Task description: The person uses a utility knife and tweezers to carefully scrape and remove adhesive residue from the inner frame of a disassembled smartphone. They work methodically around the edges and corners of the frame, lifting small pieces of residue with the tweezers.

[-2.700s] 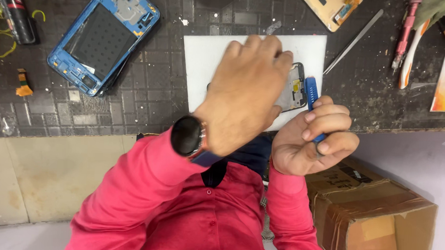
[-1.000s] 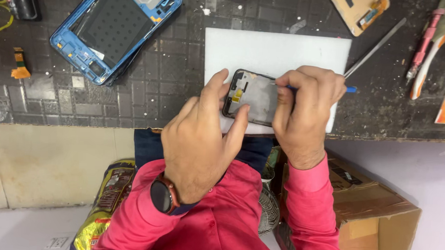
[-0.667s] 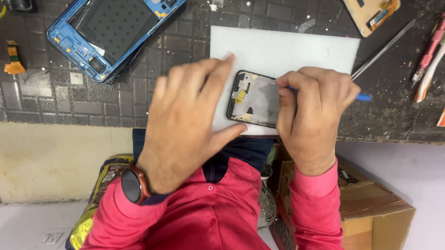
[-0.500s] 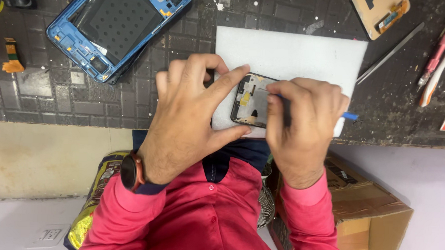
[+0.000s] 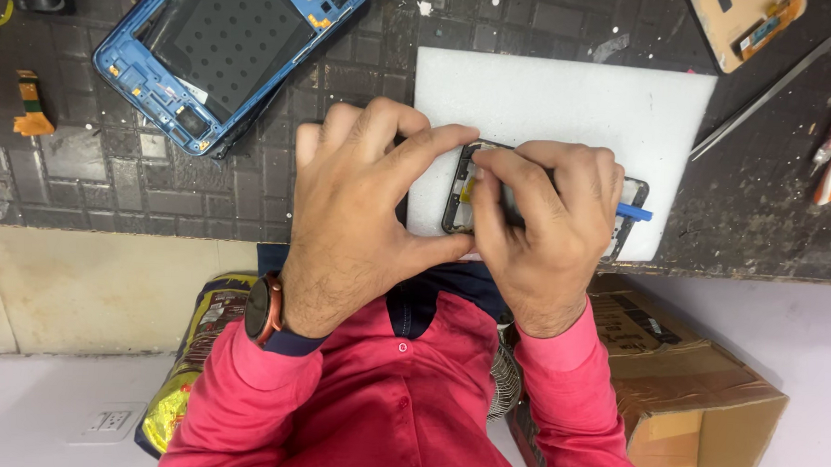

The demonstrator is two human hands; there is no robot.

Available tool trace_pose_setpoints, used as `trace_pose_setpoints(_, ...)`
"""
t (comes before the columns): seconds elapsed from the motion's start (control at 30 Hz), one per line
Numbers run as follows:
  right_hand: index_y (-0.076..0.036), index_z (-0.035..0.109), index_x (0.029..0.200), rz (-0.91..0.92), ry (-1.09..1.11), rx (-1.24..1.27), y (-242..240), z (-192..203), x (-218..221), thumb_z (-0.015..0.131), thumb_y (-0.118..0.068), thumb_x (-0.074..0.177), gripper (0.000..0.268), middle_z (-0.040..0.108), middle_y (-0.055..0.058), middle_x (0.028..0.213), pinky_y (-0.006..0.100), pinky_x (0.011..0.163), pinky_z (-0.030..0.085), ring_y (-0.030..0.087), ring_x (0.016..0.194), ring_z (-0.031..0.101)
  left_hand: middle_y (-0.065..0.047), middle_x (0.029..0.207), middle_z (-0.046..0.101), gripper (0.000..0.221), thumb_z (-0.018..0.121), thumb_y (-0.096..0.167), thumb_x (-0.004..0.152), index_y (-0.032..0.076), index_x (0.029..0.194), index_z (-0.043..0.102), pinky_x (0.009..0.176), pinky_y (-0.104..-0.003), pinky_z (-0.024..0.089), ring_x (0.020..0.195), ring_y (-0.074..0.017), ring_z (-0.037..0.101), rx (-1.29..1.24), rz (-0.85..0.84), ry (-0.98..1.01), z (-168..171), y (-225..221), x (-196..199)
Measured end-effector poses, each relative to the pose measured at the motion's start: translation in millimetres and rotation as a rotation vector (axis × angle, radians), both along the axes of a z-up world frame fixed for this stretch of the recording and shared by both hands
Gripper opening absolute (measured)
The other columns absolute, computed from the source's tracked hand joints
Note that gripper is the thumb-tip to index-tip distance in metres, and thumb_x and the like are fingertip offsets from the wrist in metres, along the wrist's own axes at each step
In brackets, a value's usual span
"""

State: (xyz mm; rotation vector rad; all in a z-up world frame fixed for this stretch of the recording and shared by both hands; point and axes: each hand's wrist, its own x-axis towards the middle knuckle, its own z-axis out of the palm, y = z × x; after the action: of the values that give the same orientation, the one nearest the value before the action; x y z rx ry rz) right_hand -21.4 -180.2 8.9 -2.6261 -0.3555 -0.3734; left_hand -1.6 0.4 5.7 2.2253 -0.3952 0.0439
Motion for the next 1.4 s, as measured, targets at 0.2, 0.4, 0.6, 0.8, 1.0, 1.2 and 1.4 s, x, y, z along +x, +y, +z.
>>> trace_pose_setpoints(0.2, -0.012, 0.073, 0.111, 0.004, -0.011, 0.013, -2, -2, 0, 0.082, -0.003, 0.095, 0.021, 0.060, 0.002, 0.103, 0.036, 0.090, 0.041, 0.021, 0.096, 0.055, 0.000, 0.109, 0.057, 0.072, 0.096, 0.038, 0.062, 0.020, 0.127, 0.071, 0.087, -0.041, 0.034, 0.104, -0.0251, 0.051, 0.022, -0.007, 0.012, 0, -2, 1)
trace_pose_setpoints(0.4, -0.013, 0.073, 0.109, 0.020, -0.013, 0.005, -3, -2, 1, 0.082, -0.004, 0.095, 0.018, 0.060, 0.000, 0.101, 0.036, 0.090, 0.040, 0.021, 0.096, 0.055, 0.000, 0.109, 0.057, 0.071, 0.096, 0.037, 0.062, 0.020, 0.126, 0.072, 0.086, -0.042, 0.034, 0.103, -0.0251, 0.051, 0.030, -0.005, 0.011, 0, -2, 2)
trace_pose_setpoints(0.6, -0.013, 0.072, 0.112, 0.069, 0.000, -0.001, -8, -1, 2, 0.081, -0.005, 0.094, 0.021, 0.060, 0.000, 0.101, 0.037, 0.087, 0.038, 0.021, 0.094, 0.054, 0.001, 0.107, 0.058, 0.072, 0.097, 0.036, 0.059, 0.020, 0.126, 0.073, 0.086, -0.042, 0.033, 0.102, -0.0252, 0.051, 0.025, -0.005, 0.034, 1, -3, 2)
trace_pose_setpoints(0.8, -0.013, 0.072, 0.111, 0.091, 0.006, -0.003, -9, 0, 3, 0.081, -0.004, 0.094, 0.020, 0.061, 0.000, 0.100, 0.036, 0.087, 0.038, 0.020, 0.094, 0.054, 0.001, 0.109, 0.058, 0.076, 0.097, 0.036, 0.058, 0.021, 0.128, 0.073, 0.088, -0.041, 0.034, 0.104, -0.0250, 0.051, 0.014, -0.011, 0.034, 0, -2, 2)
trace_pose_setpoints(1.0, -0.012, 0.072, 0.110, 0.114, 0.004, -0.001, -11, 0, 3, 0.081, -0.004, 0.094, 0.020, 0.062, 0.000, 0.100, 0.035, 0.087, 0.038, 0.020, 0.094, 0.055, 0.001, 0.110, 0.058, 0.076, 0.098, 0.036, 0.058, 0.020, 0.128, 0.073, 0.087, -0.041, 0.034, 0.104, -0.0249, 0.051, 0.017, -0.013, 0.017, -2, -2, 2)
trace_pose_setpoints(1.2, -0.012, 0.073, 0.109, 0.109, 0.000, 0.017, -11, 0, 2, 0.081, -0.003, 0.093, 0.020, 0.062, 0.000, 0.100, 0.036, 0.087, 0.039, 0.020, 0.093, 0.054, 0.001, 0.109, 0.059, 0.076, 0.097, 0.036, 0.057, 0.020, 0.127, 0.073, 0.088, -0.040, 0.034, 0.103, -0.0245, 0.051, 0.012, -0.010, 0.016, -1, -2, 1)
trace_pose_setpoints(1.4, -0.012, 0.072, 0.109, 0.064, -0.013, 0.027, -7, -3, 0, 0.080, -0.002, 0.094, 0.020, 0.061, 0.001, 0.100, 0.037, 0.088, 0.041, 0.022, 0.094, 0.054, 0.001, 0.105, 0.059, 0.076, 0.098, 0.039, 0.055, 0.020, 0.124, 0.074, 0.085, -0.039, 0.033, 0.097, -0.0222, 0.054, 0.011, -0.019, 0.012, -2, -1, 4)
